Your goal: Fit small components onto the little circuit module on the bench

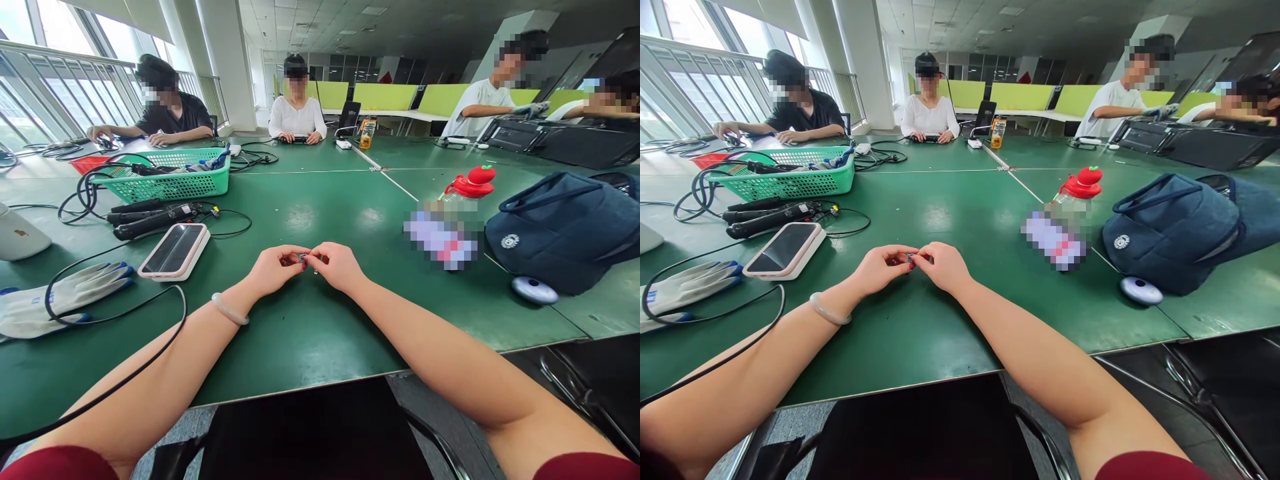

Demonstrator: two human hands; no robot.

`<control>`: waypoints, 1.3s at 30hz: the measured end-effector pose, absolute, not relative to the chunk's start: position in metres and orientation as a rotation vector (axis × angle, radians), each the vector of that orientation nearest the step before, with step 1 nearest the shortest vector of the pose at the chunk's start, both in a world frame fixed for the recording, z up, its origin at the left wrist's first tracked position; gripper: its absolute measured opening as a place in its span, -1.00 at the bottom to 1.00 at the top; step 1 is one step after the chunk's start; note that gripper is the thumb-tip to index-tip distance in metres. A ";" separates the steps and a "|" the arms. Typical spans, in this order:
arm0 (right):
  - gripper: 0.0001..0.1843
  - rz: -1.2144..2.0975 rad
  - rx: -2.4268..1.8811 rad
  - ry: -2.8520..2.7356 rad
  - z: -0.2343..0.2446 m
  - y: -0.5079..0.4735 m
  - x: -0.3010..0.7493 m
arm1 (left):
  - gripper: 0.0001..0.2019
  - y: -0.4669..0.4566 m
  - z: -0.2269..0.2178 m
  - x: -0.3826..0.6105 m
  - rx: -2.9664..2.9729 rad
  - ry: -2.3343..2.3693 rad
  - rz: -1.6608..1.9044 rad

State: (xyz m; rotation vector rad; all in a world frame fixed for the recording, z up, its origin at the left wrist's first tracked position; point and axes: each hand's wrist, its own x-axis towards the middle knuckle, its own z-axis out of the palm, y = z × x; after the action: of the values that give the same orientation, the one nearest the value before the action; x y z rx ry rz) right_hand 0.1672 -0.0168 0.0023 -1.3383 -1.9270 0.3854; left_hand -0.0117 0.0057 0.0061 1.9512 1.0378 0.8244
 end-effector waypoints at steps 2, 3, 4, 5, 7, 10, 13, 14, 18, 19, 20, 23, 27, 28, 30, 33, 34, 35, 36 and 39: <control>-0.76 0.423 -1.333 -1.911 0.002 -0.016 0.167 | -0.62 0.005 0.006 -0.011 1.952 1.024 0.822; -0.76 0.446 -1.335 -1.905 0.001 -0.015 0.168 | -0.61 0.004 0.006 -0.011 1.963 1.020 0.821; -0.76 0.466 -1.337 -1.900 0.000 -0.015 0.168 | -0.61 0.004 0.007 -0.010 1.979 1.016 0.822; -0.76 0.478 -1.339 -1.896 0.000 -0.014 0.168 | -0.59 0.003 0.007 -0.009 1.997 1.010 0.823; -0.76 0.472 -1.337 -1.893 -0.001 -0.014 0.168 | -0.57 0.001 0.008 -0.008 2.032 1.003 0.830; -0.75 0.448 -1.310 -1.913 -0.001 -0.013 0.167 | -0.56 -0.001 0.010 -0.008 2.071 1.020 0.815; -0.73 0.489 -1.283 -1.945 0.001 -0.012 0.170 | -0.55 -0.001 0.011 -0.009 2.093 1.044 0.786; -0.72 0.519 -1.293 -1.950 0.002 -0.011 0.172 | -0.56 -0.001 0.011 -0.009 2.098 1.053 0.781; -0.75 0.614 -1.438 -1.947 0.005 -0.006 0.188 | -0.61 0.002 0.010 -0.011 2.095 1.128 0.781; -0.78 0.598 -1.457 -1.970 0.006 -0.004 0.193 | -0.63 0.003 0.010 -0.011 2.090 1.151 0.786; -0.82 0.581 -1.479 -1.997 0.006 -0.003 0.197 | -0.64 0.003 0.010 -0.011 2.085 1.174 0.790; -0.83 0.587 -1.525 -2.081 0.004 -0.002 0.204 | -0.68 0.005 0.009 -0.011 2.084 1.222 0.773; -0.79 0.594 -1.534 -2.146 0.001 -0.002 0.200 | -0.75 0.006 0.007 -0.011 2.082 1.230 0.749; -0.80 0.581 -1.534 -2.150 0.001 -0.002 0.199 | -0.76 0.006 0.007 -0.011 2.075 1.222 0.753; -0.84 0.556 -1.528 -2.159 0.000 -0.003 0.196 | -0.77 0.006 0.006 -0.011 2.060 1.196 0.765; -0.94 0.527 -1.509 -2.173 -0.001 -0.002 0.194 | -0.75 0.006 0.006 -0.011 2.051 1.147 0.773; -0.95 0.518 -1.507 -2.178 -0.001 -0.002 0.194 | -0.74 0.006 0.006 -0.011 2.051 1.132 0.772; -0.95 0.509 -1.509 -2.183 -0.002 -0.002 0.194 | -0.73 0.006 0.006 -0.011 2.049 1.121 0.771; -0.94 0.500 -1.513 -2.187 -0.002 -0.002 0.193 | -0.72 0.006 0.006 -0.011 2.047 1.112 0.771; -0.92 0.478 -1.513 -2.212 -0.003 -0.001 0.193 | -0.72 0.006 0.006 -0.011 2.048 1.114 0.773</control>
State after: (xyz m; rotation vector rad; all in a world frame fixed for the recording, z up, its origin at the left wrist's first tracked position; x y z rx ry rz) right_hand 0.1932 -0.0011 -0.0030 -1.5132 -2.2116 0.4778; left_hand -0.0106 0.0064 0.0056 2.0480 1.1140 0.7731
